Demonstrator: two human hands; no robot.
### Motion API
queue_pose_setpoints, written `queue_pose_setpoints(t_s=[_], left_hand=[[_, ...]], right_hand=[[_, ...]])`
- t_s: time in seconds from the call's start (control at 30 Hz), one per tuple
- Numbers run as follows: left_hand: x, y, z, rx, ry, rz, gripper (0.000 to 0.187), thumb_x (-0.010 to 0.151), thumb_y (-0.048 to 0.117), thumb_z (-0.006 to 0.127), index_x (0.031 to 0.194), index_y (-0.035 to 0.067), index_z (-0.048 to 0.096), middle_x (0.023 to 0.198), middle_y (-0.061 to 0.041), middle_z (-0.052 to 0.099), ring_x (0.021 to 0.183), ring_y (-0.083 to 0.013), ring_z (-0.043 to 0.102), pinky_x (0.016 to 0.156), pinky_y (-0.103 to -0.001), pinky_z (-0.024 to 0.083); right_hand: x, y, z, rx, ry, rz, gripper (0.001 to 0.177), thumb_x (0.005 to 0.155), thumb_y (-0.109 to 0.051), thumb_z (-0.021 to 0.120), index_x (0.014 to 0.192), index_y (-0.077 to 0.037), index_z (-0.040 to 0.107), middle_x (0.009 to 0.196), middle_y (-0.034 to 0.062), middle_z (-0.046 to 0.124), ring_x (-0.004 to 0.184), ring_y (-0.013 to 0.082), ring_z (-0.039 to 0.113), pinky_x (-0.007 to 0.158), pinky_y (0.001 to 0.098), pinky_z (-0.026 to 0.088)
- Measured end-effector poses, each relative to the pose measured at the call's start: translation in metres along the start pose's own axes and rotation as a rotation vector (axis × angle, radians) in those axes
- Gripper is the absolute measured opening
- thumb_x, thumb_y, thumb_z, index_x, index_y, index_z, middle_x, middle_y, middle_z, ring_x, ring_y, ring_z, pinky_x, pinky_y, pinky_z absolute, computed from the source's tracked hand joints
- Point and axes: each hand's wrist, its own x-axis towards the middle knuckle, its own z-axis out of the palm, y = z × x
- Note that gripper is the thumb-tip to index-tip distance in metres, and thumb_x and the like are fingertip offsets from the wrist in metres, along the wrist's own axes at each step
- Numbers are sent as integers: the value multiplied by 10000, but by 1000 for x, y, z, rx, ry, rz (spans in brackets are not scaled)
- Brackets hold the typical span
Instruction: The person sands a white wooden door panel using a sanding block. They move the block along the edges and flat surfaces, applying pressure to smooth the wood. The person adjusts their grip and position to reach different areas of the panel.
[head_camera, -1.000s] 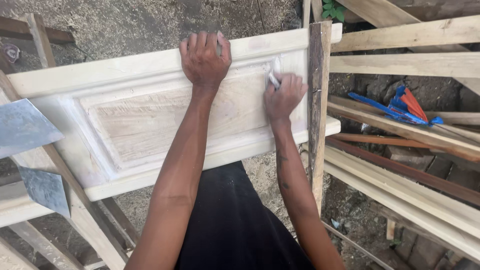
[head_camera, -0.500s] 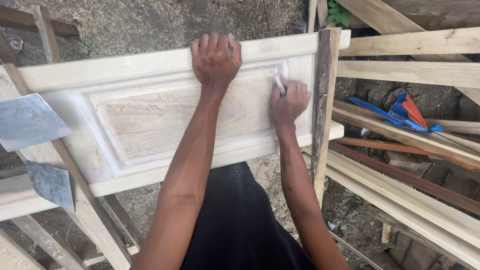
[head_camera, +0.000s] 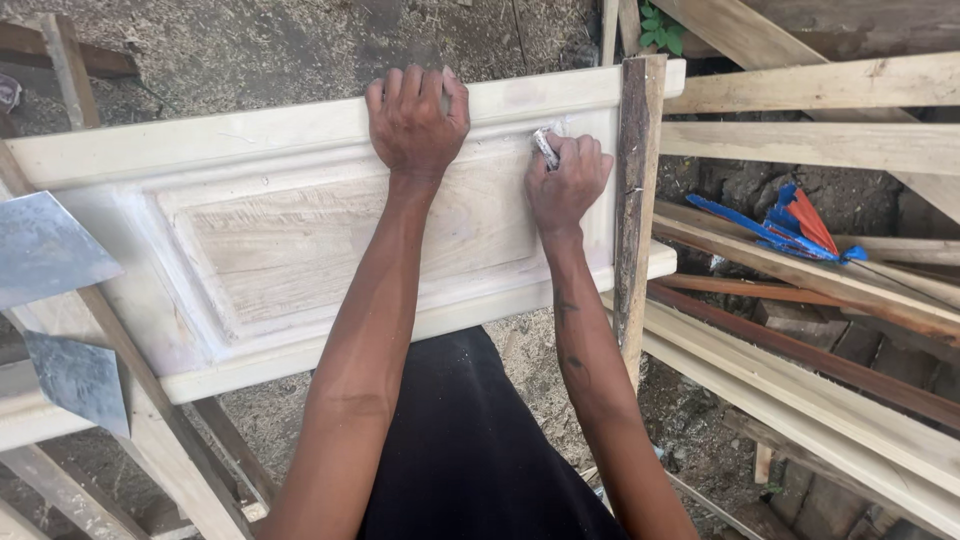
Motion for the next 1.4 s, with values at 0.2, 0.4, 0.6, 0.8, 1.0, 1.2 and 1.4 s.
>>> queue_pose_setpoints(t_s=[0.2,0.4,0.6,0.8,1.0,1.2,1.4], left_hand=[[-4,-1,0,0,-8,8,268,974,192,632,721,111,663,695,-19,564,669,-180,502,741,-364,420],[2,1,0,1,2,31,254,975,187,624,739,110,679,688,-19,563,661,-179,495,738,-373,415],[-7,-5,-4,14,5,14,290,976,191,631,696,119,639,690,-29,555,687,-195,508,747,-371,418],[-5,-3,-5,0,-33,8,291,966,192,623,687,115,650,679,-28,558,664,-188,496,731,-380,418],[-12,-2,-5,-16,-31,-3,288,980,198,615,711,110,669,709,-30,585,691,-190,517,741,-376,418],[-6,0,-6,-28,-26,-8,277,968,195,629,710,102,669,694,-31,582,689,-191,531,751,-375,430],[-4,-4,-1,-39,9,4,233,954,202,660,748,99,689,733,-40,621,718,-203,578,748,-383,429]], right_hand=[[-68,-8,-45,-59,-92,146,109,908,-128,815,915,-83,716,725,6,542,658,176,469,669,381,306],[-9,-4,-3,-9,45,62,81,890,-87,753,960,-85,712,825,32,569,762,196,522,739,375,334],[-66,-15,-56,1,-121,84,65,919,-116,751,966,-76,734,764,32,521,715,189,486,715,377,320],[-55,-8,-22,-23,-18,97,116,968,-171,755,903,-80,722,734,4,498,683,171,436,676,365,308],[-42,5,-15,-32,-53,34,39,941,-108,699,956,-98,734,778,7,514,726,162,451,710,362,314],[-92,-8,-60,-77,-113,147,48,925,-126,762,966,-100,768,707,-25,505,661,147,430,670,349,288],[-8,11,-23,-22,-65,66,143,893,-239,845,882,-128,754,777,25,625,699,190,540,673,385,362]])
